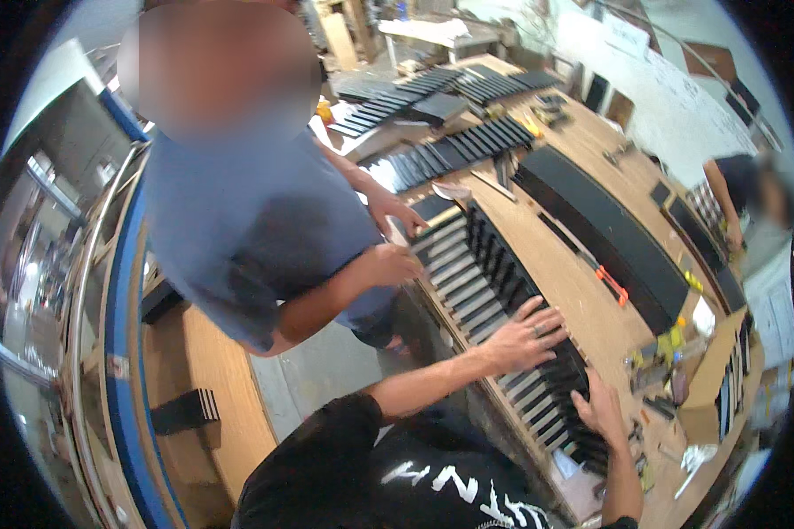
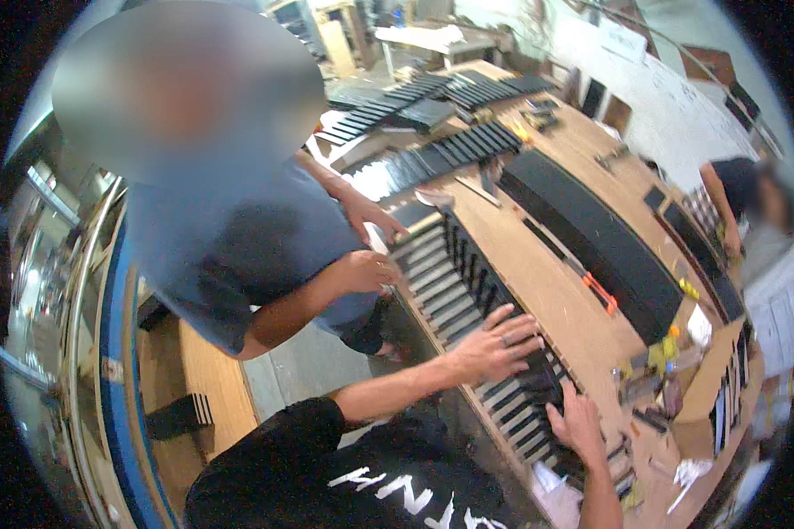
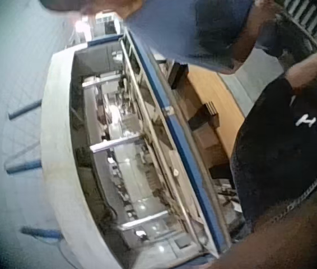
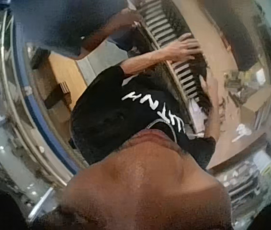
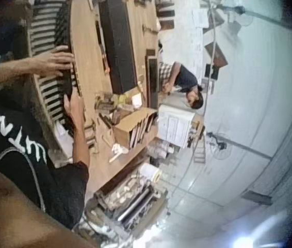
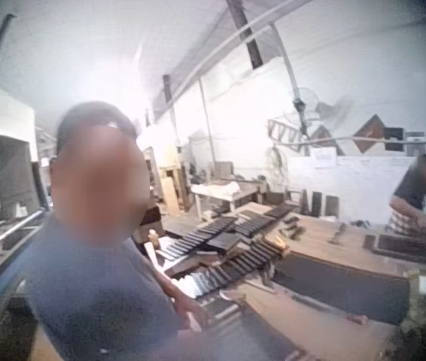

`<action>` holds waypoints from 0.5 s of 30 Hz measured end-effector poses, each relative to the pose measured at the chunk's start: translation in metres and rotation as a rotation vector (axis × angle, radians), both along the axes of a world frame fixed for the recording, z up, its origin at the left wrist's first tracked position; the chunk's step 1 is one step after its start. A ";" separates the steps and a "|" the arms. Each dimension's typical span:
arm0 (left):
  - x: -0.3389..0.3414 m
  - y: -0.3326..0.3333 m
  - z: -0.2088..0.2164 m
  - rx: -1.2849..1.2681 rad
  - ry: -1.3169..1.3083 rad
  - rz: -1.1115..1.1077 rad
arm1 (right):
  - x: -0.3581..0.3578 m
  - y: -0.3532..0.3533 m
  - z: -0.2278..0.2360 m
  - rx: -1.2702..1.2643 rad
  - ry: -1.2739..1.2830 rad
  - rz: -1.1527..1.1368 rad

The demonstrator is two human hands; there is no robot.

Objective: The person assembles a large slatted wooden piece by hand, using a hammer to tap slats into place, applying adhesive, and trimming a strip with a utility knife.

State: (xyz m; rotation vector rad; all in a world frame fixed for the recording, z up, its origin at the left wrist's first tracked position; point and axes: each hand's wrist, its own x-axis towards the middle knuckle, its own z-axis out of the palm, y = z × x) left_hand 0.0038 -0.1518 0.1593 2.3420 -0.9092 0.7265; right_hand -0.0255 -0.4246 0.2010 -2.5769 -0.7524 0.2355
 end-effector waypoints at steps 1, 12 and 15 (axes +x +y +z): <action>0.008 0.008 -0.004 0.001 -0.041 -0.018 | 0.005 0.009 0.003 -0.038 0.012 -0.012; 0.051 0.006 0.019 0.213 0.096 -0.274 | 0.002 -0.009 0.025 -0.221 0.200 -0.228; 0.049 0.004 0.042 0.301 0.203 -0.284 | -0.045 -0.055 0.044 0.226 0.215 -0.613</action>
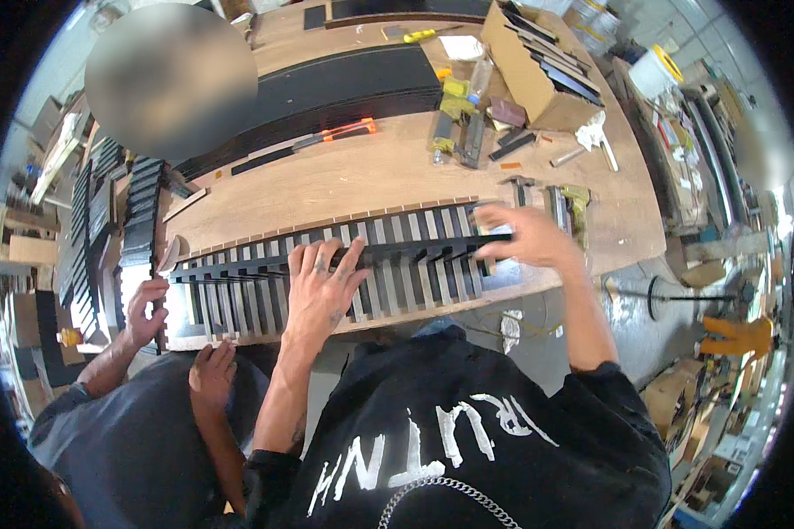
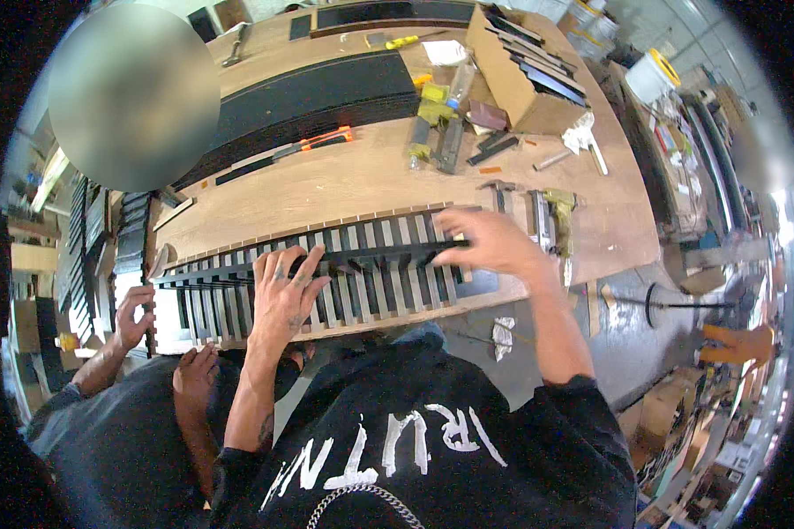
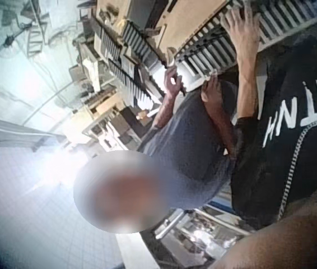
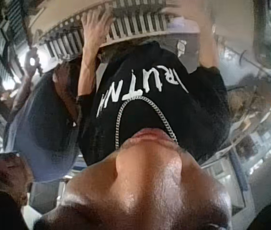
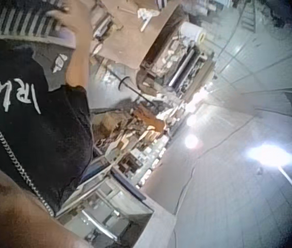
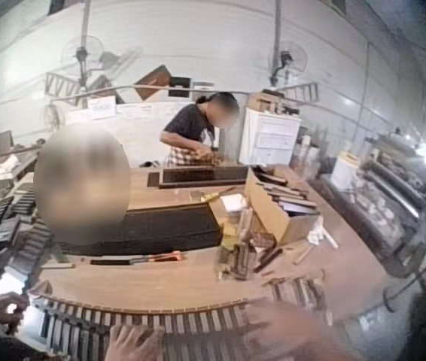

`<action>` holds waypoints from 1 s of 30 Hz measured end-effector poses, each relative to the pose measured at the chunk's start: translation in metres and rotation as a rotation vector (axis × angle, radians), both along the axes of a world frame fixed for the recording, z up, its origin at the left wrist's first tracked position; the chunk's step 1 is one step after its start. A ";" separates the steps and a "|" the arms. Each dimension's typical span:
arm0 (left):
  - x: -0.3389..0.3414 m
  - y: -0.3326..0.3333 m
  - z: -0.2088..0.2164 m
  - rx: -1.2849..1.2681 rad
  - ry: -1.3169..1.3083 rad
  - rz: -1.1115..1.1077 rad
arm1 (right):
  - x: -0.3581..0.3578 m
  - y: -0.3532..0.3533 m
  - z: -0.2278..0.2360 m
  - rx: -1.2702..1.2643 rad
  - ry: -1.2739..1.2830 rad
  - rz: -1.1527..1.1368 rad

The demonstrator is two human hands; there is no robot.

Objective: The person assembles a large slatted wooden piece by hand, using a hammer to tap slats into place, applying adhesive, and trimming a strip with a utility knife.

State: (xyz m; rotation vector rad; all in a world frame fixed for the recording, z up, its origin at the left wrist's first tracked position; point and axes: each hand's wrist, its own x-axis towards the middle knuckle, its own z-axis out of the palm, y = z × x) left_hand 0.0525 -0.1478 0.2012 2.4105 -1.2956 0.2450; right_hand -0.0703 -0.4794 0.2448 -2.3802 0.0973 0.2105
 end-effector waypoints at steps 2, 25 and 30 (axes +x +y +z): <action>0.006 -0.019 0.001 -0.031 0.008 -0.108 | -0.062 -0.036 0.000 0.107 -0.169 -0.409; -0.064 -0.078 -0.012 0.186 0.084 -0.148 | -0.120 -0.022 -0.103 0.376 -0.429 -0.691; -0.052 -0.043 -0.005 0.165 0.066 0.145 | -0.123 -0.046 -0.072 0.318 -0.366 -0.643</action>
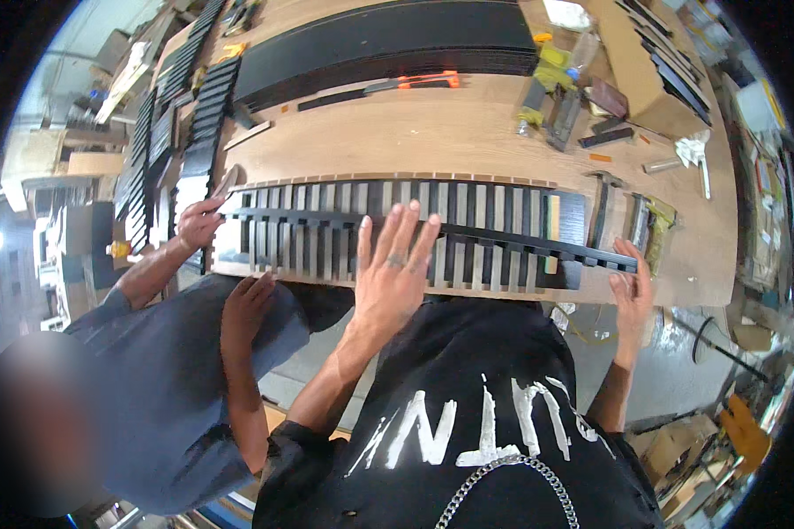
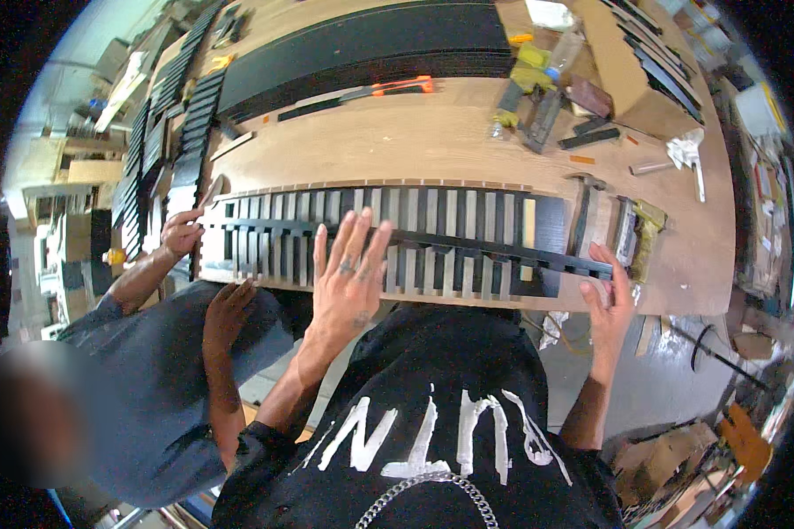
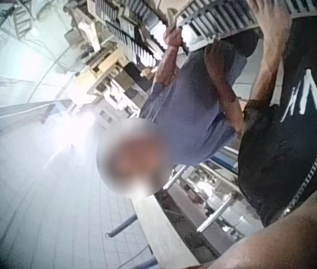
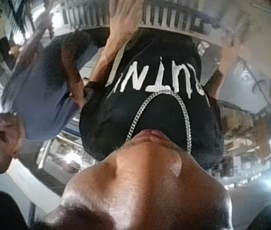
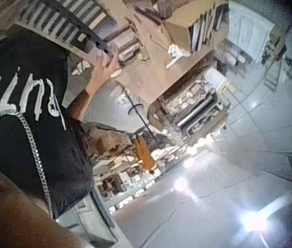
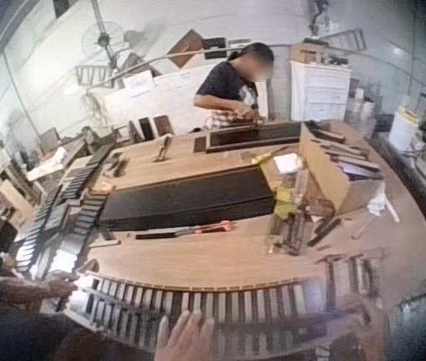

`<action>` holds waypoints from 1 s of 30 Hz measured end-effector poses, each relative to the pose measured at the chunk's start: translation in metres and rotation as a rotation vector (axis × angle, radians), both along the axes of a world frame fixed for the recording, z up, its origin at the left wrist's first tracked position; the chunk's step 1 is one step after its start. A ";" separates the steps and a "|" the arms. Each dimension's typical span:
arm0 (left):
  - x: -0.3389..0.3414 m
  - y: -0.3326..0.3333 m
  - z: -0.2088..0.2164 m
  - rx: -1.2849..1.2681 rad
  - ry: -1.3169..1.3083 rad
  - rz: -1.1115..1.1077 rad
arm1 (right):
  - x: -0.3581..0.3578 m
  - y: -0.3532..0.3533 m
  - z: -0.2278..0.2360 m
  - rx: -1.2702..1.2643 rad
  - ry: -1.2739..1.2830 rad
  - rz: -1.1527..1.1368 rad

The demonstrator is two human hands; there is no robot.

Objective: The person assembles a large slatted wooden piece by hand, using a hammer to tap slats into place, applying adhesive, and trimming a strip with a utility knife.

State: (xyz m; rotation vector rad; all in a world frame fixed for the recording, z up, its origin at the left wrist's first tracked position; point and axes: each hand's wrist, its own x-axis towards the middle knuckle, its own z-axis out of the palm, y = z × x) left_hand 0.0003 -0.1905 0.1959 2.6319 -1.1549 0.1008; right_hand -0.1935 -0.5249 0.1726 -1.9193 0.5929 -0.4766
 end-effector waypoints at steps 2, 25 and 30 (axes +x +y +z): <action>0.009 0.020 0.002 -0.003 0.012 0.098 | 0.002 -0.001 0.004 0.059 0.018 0.024; 0.073 0.151 -0.031 -0.124 -0.210 0.614 | 0.031 0.016 0.027 -0.643 0.183 0.226; 0.085 0.159 -0.033 -0.184 -0.237 0.641 | 0.032 0.024 0.028 -0.685 0.206 0.183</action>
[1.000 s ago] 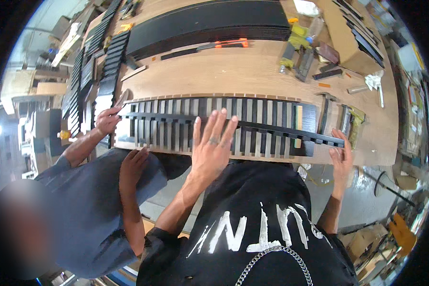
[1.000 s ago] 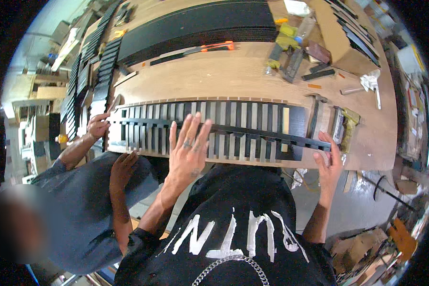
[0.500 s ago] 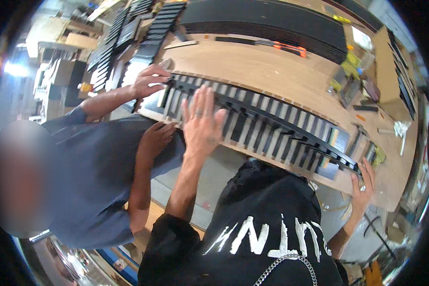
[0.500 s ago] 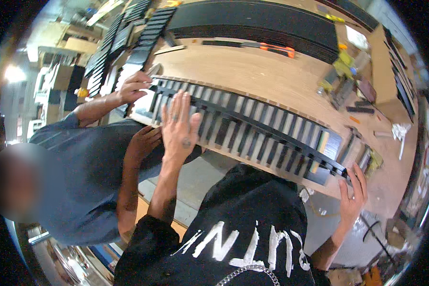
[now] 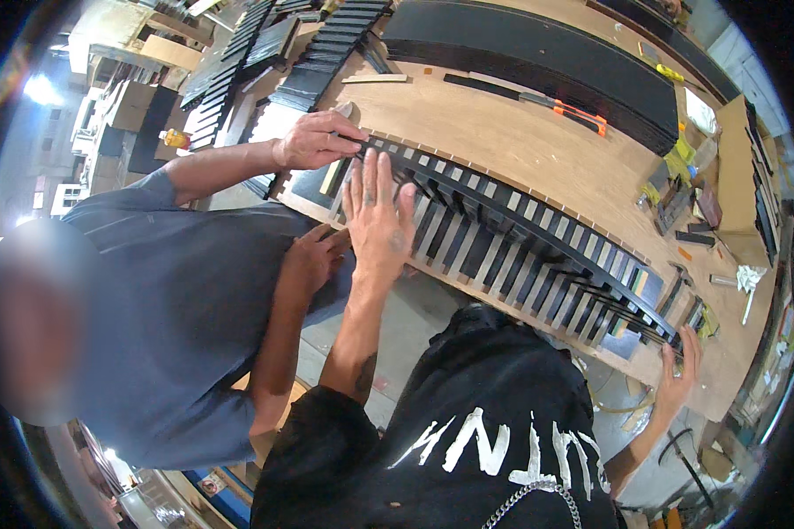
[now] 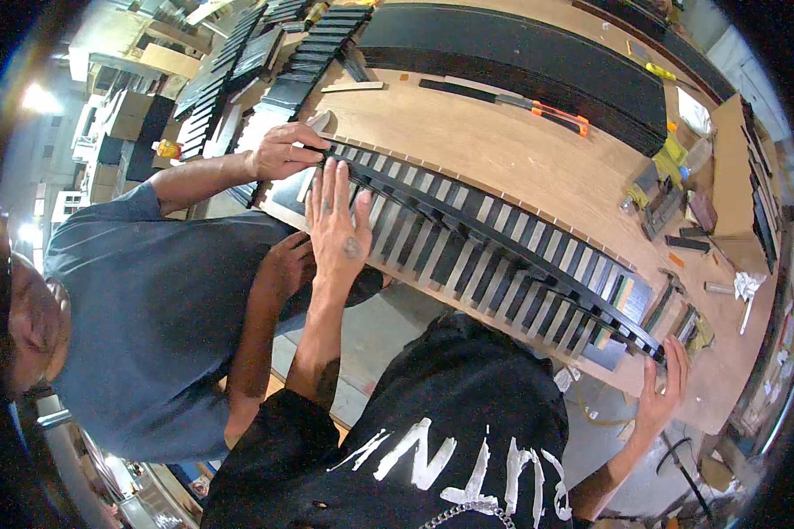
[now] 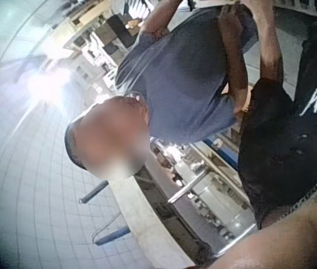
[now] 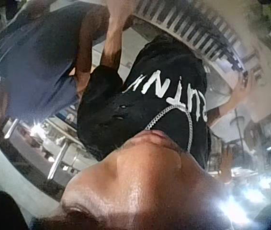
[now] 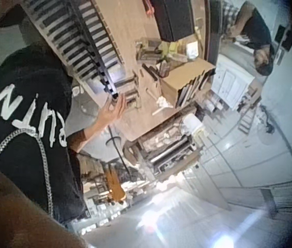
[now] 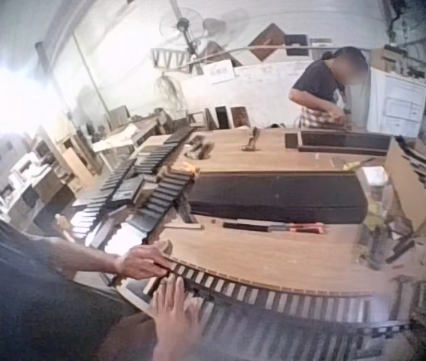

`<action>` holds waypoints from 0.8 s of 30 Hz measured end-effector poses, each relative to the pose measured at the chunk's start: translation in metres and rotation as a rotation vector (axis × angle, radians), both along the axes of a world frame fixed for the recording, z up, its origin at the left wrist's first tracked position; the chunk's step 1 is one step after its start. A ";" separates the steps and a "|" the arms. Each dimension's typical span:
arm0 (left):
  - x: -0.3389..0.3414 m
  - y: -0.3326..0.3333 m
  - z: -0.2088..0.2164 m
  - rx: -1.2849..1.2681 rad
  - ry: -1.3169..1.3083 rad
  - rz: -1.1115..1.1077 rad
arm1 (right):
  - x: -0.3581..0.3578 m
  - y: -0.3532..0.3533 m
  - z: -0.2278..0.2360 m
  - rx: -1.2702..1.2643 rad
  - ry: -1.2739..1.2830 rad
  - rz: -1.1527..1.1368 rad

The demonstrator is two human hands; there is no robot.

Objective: The person assembles a large slatted wooden piece by hand, using a hammer to tap slats into place, applying adhesive, and trimming a strip with a utility knife.

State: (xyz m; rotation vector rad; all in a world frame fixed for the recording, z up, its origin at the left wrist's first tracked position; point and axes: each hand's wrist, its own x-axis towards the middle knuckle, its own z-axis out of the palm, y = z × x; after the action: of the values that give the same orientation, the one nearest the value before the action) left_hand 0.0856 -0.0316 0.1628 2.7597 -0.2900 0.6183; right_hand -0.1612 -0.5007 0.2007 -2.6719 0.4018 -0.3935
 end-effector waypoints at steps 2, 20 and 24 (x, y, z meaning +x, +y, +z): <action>0.004 0.004 0.002 -0.019 0.025 0.032 | 0.000 0.004 -0.001 -0.114 0.002 0.006; -0.054 -0.081 0.009 0.025 0.142 -0.497 | 0.018 0.088 -0.027 -0.397 -0.078 -0.056; -0.053 -0.085 0.016 0.102 0.183 -0.531 | 0.011 0.089 -0.015 -0.361 -0.088 -0.014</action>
State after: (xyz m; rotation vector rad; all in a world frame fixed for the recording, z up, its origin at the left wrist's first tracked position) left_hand 0.0326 -0.1170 0.1790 2.6332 -0.9876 0.2158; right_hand -0.1503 -0.4115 0.1858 -2.9860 0.3505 -0.6384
